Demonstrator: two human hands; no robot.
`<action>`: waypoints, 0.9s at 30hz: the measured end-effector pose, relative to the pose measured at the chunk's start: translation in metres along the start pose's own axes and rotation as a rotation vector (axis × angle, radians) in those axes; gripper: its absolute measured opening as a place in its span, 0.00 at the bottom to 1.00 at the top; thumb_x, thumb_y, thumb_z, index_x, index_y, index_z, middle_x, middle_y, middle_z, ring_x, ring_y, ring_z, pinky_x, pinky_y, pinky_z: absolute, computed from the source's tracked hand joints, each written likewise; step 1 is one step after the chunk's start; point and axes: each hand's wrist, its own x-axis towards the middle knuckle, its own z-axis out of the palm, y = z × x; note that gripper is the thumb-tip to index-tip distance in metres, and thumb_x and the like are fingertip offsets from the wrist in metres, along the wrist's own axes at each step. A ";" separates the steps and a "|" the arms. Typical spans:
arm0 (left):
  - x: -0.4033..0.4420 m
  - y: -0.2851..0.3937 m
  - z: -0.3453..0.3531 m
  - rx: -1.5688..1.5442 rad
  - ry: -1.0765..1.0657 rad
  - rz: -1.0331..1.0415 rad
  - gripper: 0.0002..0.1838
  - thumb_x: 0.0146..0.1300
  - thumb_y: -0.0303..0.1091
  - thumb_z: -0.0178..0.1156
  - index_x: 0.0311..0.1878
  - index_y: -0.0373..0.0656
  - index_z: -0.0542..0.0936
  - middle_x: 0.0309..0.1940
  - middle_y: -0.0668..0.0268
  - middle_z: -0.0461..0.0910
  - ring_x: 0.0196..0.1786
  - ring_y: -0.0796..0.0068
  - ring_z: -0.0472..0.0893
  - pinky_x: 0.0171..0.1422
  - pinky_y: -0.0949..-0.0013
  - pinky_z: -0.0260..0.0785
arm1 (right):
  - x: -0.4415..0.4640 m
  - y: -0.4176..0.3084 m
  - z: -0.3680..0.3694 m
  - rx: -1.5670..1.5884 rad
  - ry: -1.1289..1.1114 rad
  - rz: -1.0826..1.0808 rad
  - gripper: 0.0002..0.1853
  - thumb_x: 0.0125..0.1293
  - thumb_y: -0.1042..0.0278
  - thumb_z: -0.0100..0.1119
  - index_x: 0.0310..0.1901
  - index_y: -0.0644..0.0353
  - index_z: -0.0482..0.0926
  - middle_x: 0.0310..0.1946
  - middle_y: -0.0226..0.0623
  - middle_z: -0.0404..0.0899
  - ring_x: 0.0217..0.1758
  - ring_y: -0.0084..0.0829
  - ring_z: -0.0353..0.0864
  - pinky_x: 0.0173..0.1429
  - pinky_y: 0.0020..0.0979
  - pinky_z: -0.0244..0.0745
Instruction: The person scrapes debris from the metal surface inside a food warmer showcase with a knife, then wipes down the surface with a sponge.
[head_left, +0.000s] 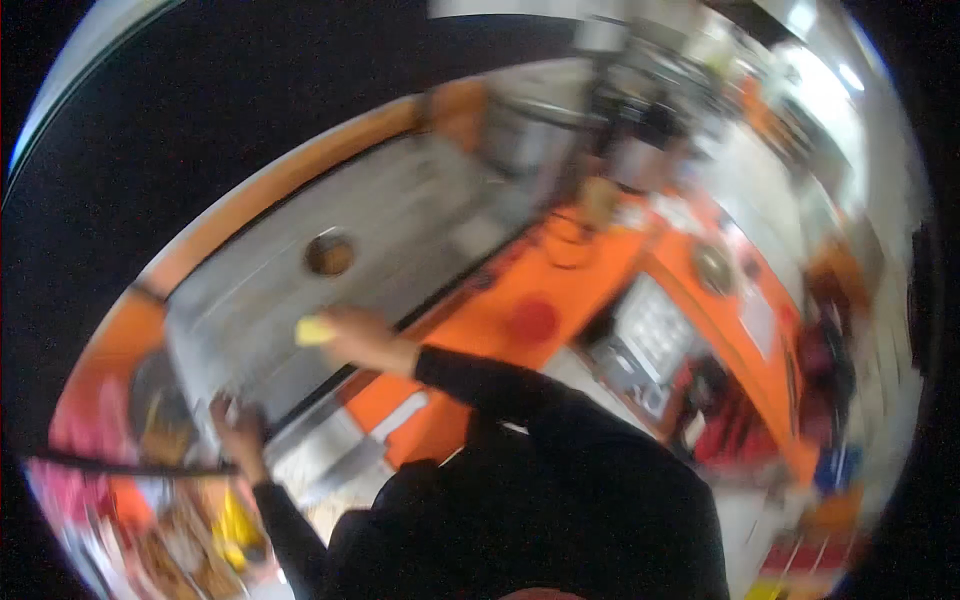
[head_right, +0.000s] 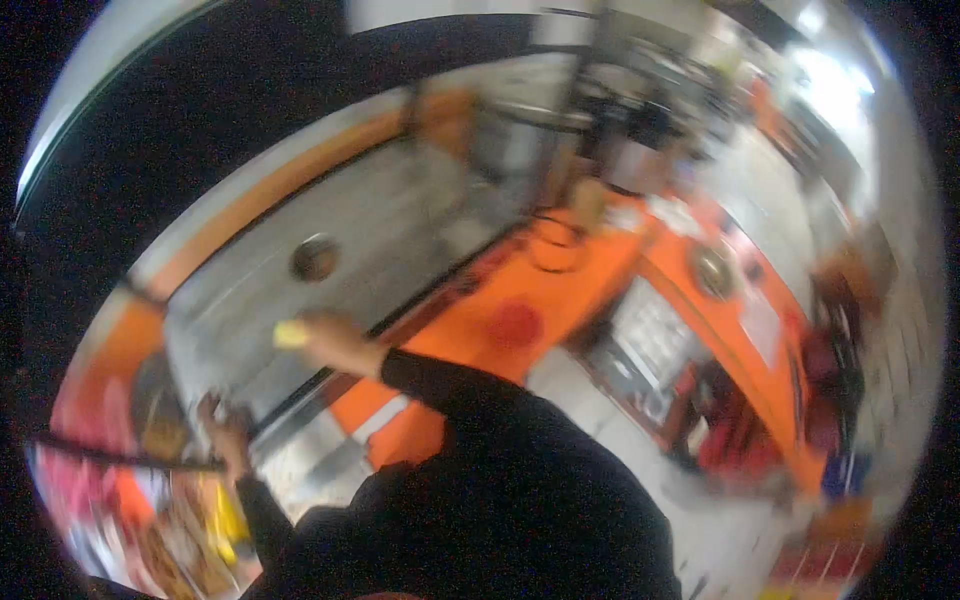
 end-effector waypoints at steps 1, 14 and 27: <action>0.003 0.006 -0.010 0.240 -0.019 -0.002 0.20 0.56 0.26 0.58 0.54 0.34 0.74 0.49 0.55 0.78 0.52 0.61 0.77 0.58 0.62 0.69 | 0.002 -0.003 0.006 0.057 0.056 -0.054 0.21 0.60 0.59 0.63 0.55 0.54 0.74 0.39 0.44 0.82 0.44 0.49 0.81 0.46 0.46 0.76; 0.002 0.012 -0.007 0.438 0.149 0.045 0.18 0.58 0.38 0.62 0.47 0.38 0.75 0.49 0.51 0.76 0.54 0.47 0.74 0.58 0.54 0.67 | 0.113 0.096 0.019 -0.246 -0.064 0.033 0.29 0.57 0.52 0.66 0.60 0.48 0.73 0.45 0.47 0.83 0.46 0.47 0.82 0.50 0.45 0.75; -0.006 0.017 -0.016 0.439 0.238 0.038 0.39 0.55 0.44 0.63 0.68 0.40 0.61 0.67 0.50 0.59 0.70 0.45 0.58 0.74 0.49 0.51 | 0.189 -0.103 0.244 -0.076 -0.271 -0.480 0.24 0.66 0.57 0.54 0.63 0.44 0.63 0.48 0.48 0.77 0.43 0.57 0.79 0.49 0.53 0.74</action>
